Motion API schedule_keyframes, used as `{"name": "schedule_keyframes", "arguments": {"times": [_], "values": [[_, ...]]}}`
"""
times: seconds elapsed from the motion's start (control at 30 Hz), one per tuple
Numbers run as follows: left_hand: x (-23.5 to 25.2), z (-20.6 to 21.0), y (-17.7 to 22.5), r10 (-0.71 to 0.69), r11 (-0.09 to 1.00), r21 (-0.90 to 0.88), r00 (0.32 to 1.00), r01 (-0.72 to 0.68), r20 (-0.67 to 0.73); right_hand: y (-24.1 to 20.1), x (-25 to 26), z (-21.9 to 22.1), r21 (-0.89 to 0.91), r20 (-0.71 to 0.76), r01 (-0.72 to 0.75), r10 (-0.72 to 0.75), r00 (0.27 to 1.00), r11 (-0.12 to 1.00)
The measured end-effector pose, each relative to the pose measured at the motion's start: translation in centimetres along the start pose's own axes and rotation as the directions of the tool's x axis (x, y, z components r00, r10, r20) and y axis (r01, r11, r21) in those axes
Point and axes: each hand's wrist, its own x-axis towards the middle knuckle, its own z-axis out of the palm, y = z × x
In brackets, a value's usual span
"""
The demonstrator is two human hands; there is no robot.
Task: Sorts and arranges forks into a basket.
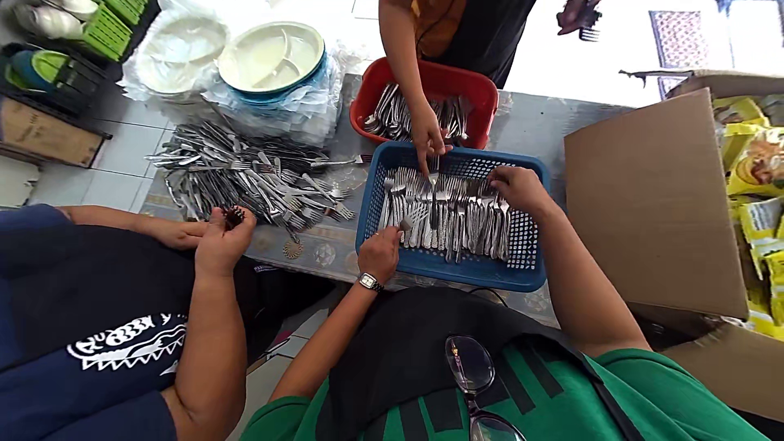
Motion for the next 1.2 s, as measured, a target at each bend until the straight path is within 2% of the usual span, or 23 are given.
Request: {"name": "schedule_keyframes", "arguments": {"times": [0.17, 0.3, 0.43, 0.57, 0.83, 0.93, 1.03, 1.13, 1.2], "values": [[0.0, 0.3, 0.0, -0.020, 0.999, 0.029, 1.000, 0.020, 0.002, 1.1, -0.2, -2.5, -0.249, 0.069, -0.038, 0.057, 0.996, 0.968], [-0.3, -0.4, 0.0, -0.042, 0.999, 0.028, 0.997, 0.040, 0.063, 2.2, 0.4, -1.8, -0.392, 0.177, -0.053, 0.132, 0.975, 0.918], [-0.2, -0.3, 0.2, 0.024, 0.999, 0.043, 0.999, -0.026, 0.033, 1.3, 0.2, -1.2, -0.455, 0.158, -0.131, 0.224, 0.962, 0.881], [0.0, -0.8, 0.7, 0.008, 0.999, 0.041, 0.999, -0.010, 0.040, 1.6, 0.1, 0.2, -0.532, 0.111, -0.086, 0.170, 0.979, 0.842], [-0.1, -0.5, 0.6, 0.007, 0.999, 0.036, 1.000, -0.007, 0.011, 0.6, -1.0, 0.5, -0.458, 0.013, -0.135, 0.159, 0.987, 0.879], [-0.1, -0.5, 0.6, 0.011, 0.999, 0.037, 1.000, -0.012, 0.007, -1.4, -3.1, 0.7, -0.278, -0.078, -0.187, 0.172, 0.982, 0.942], [-0.2, -0.5, 0.4, 0.021, 0.999, 0.040, 1.000, -0.021, 0.003, -3.9, -7.2, 3.1, -0.054, -0.119, -0.152, 0.145, 0.982, 0.987], [-0.1, -0.4, 0.3, 0.007, 0.999, 0.033, 1.000, -0.007, 0.004, -4.5, -10.3, 7.2, 0.023, -0.039, -0.095, 0.096, 0.995, 0.995], [0.3, -0.6, 0.8, 0.007, 1.000, 0.009, 1.000, -0.008, 0.004, -4.4, -11.1, 8.1, 0.014, 0.121, -0.182, 0.179, 0.976, 0.983]]}}
